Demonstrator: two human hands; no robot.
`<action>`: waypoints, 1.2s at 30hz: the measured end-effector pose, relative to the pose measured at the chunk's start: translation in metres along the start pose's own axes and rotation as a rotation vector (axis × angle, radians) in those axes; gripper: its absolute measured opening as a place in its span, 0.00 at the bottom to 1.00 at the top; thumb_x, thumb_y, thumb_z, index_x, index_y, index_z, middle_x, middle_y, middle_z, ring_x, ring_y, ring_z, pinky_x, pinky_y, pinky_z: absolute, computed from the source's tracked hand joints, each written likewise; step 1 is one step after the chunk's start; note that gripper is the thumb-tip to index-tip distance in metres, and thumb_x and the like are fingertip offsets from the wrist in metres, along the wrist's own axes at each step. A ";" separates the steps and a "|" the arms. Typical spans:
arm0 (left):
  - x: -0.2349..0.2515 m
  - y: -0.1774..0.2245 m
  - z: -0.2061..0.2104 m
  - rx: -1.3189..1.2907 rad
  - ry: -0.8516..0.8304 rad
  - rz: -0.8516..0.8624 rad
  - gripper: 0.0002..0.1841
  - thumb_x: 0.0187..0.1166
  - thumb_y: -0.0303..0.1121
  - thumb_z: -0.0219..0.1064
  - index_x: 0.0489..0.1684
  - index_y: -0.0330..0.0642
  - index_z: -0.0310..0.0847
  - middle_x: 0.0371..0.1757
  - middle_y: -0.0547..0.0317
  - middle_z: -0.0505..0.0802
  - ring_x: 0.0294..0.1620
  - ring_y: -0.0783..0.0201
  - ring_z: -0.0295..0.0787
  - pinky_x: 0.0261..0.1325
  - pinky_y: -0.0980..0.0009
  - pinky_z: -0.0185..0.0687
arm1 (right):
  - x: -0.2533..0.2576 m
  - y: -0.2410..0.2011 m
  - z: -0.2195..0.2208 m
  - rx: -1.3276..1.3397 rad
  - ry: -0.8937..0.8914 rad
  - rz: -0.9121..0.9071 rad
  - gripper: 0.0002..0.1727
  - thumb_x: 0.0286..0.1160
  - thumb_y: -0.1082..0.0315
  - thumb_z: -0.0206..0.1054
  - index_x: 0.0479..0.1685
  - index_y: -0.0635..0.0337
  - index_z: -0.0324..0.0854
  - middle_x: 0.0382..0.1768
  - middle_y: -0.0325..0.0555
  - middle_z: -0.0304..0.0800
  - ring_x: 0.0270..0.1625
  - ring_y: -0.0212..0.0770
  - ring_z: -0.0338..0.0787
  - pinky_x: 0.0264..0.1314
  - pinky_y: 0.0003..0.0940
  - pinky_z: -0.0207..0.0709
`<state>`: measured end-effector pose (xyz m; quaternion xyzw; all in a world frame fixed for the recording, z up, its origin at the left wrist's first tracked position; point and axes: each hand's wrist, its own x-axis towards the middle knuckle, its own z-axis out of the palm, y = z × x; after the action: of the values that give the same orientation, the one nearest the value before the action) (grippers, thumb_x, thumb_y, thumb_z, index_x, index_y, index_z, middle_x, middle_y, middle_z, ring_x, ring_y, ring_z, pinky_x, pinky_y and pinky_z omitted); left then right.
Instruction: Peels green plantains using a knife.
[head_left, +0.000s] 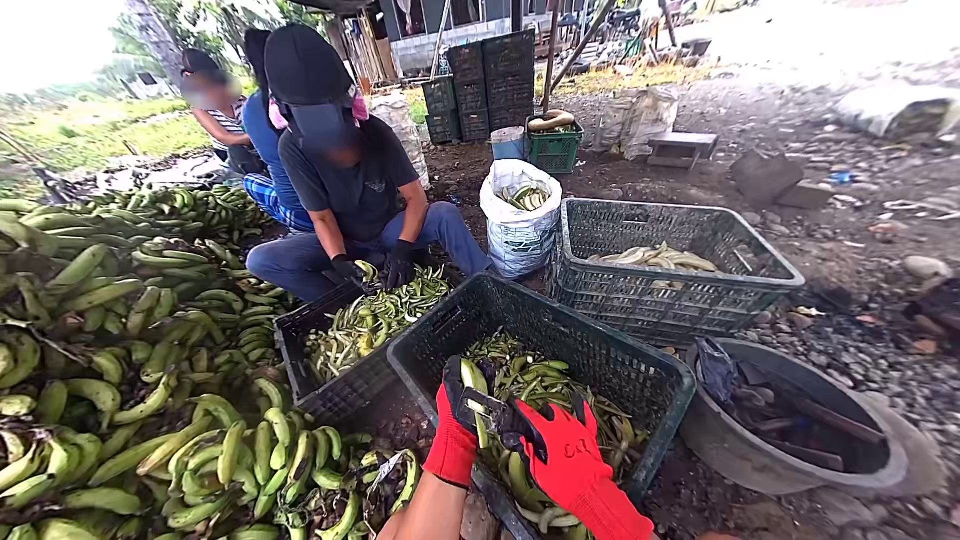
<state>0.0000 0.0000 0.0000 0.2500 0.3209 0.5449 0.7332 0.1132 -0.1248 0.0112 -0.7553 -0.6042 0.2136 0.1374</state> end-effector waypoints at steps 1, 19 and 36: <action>0.000 0.002 0.001 0.054 0.048 0.006 0.23 0.96 0.42 0.37 0.38 0.38 0.74 0.22 0.56 0.85 0.20 0.66 0.85 0.24 0.72 0.84 | -0.001 0.000 0.002 -0.005 -0.006 0.010 0.33 0.83 0.49 0.59 0.91 0.33 0.64 0.74 0.60 0.82 0.80 0.62 0.77 0.90 0.74 0.34; -0.026 0.000 -0.002 0.971 -0.575 0.214 0.31 0.90 0.46 0.45 0.77 0.27 0.72 0.73 0.43 0.84 0.71 0.72 0.80 0.78 0.74 0.70 | 0.037 0.039 -0.024 0.302 0.054 0.090 0.29 0.93 0.45 0.43 0.88 0.36 0.68 0.76 0.44 0.85 0.81 0.47 0.79 0.90 0.65 0.52; 0.003 0.012 -0.014 0.075 -0.028 -0.315 0.21 0.93 0.41 0.38 0.37 0.42 0.74 0.20 0.58 0.84 0.18 0.67 0.84 0.21 0.73 0.82 | 0.010 0.023 0.018 -0.039 0.195 -0.172 0.33 0.77 0.52 0.64 0.86 0.39 0.73 0.67 0.67 0.85 0.75 0.71 0.80 0.85 0.81 0.39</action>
<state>-0.0174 0.0062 -0.0015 0.2314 0.3659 0.4074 0.8041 0.1256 -0.1214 -0.0171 -0.7205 -0.6544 0.1149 0.1986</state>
